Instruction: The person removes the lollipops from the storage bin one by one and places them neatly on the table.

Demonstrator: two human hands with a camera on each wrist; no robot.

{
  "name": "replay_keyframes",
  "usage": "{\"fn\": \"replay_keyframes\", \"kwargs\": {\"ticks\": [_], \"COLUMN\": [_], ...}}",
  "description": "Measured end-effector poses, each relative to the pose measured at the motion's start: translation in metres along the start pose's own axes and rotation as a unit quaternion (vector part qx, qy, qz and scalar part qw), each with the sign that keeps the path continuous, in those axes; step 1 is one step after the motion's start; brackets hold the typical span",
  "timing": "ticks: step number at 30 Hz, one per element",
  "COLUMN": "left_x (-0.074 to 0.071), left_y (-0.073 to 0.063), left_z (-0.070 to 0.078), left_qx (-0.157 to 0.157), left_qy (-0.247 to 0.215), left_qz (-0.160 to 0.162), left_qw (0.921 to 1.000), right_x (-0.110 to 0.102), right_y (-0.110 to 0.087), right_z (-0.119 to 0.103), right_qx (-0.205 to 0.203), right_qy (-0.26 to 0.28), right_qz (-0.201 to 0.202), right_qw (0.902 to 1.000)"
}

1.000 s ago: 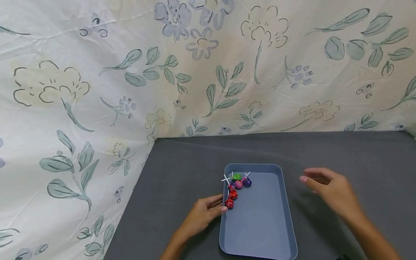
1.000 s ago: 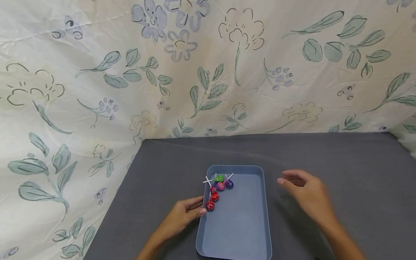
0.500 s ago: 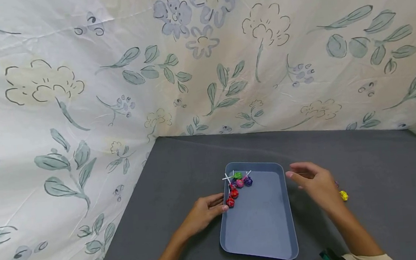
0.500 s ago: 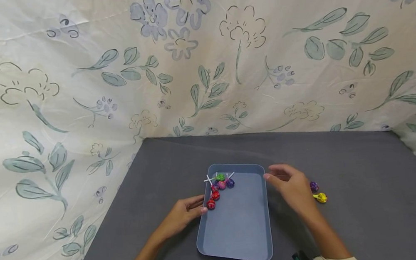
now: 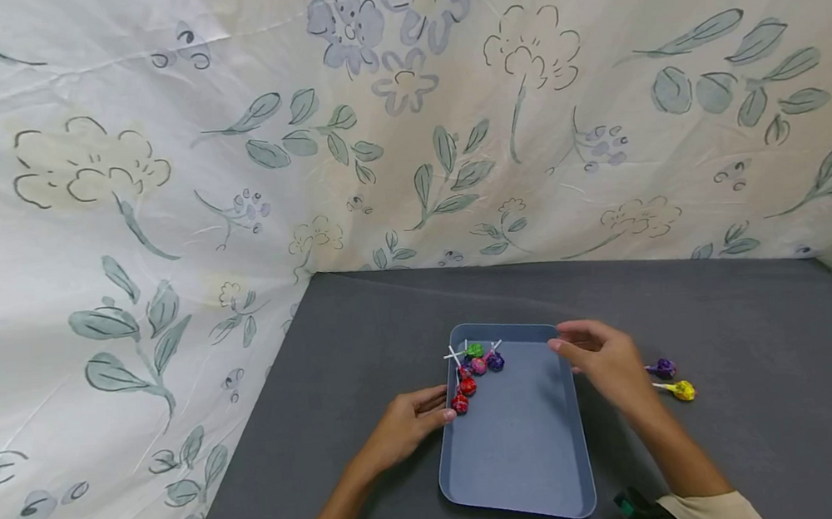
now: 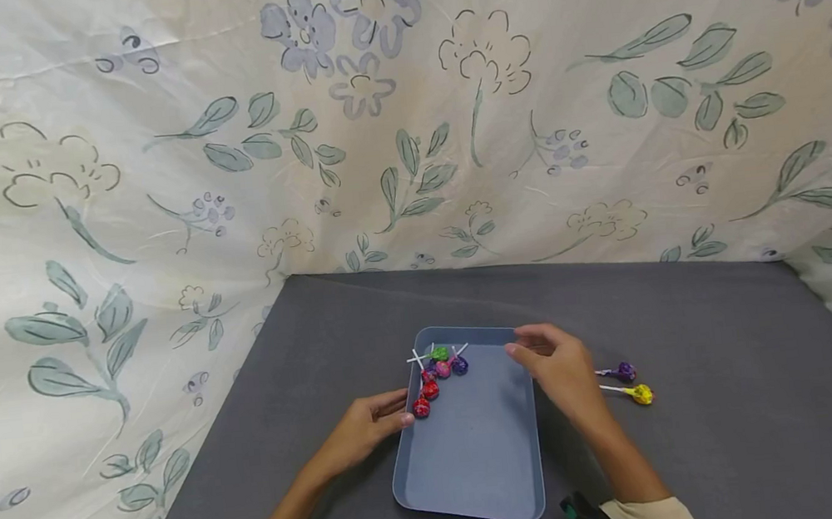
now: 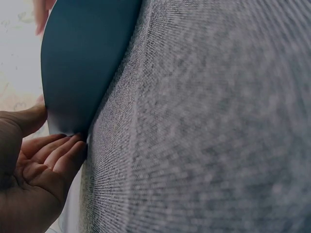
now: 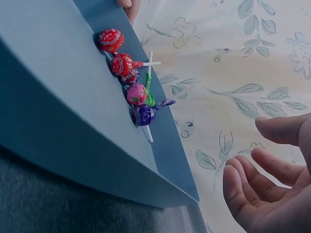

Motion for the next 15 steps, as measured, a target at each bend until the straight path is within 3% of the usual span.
{"fn": "replay_keyframes", "kwargs": {"ticks": [15], "left_x": [0.0], "left_y": [-0.002], "left_z": [0.001], "left_qx": [-0.002], "left_qy": [-0.007], "left_qz": [-0.001], "left_qw": [1.0], "right_x": [0.03], "right_y": [0.014], "right_z": [-0.006], "right_qx": [-0.006], "right_qy": [0.017], "right_qz": [0.006], "right_qw": [0.9998]}}
Point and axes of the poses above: each hand's wrist, its own y-axis towards the middle knuckle, its own x-axis out of the palm, z = x × y, the point moved 4 cm from there along y, towards the middle knuckle, and after that the axes turned 2 degrees about x, right-handed, at the moved point
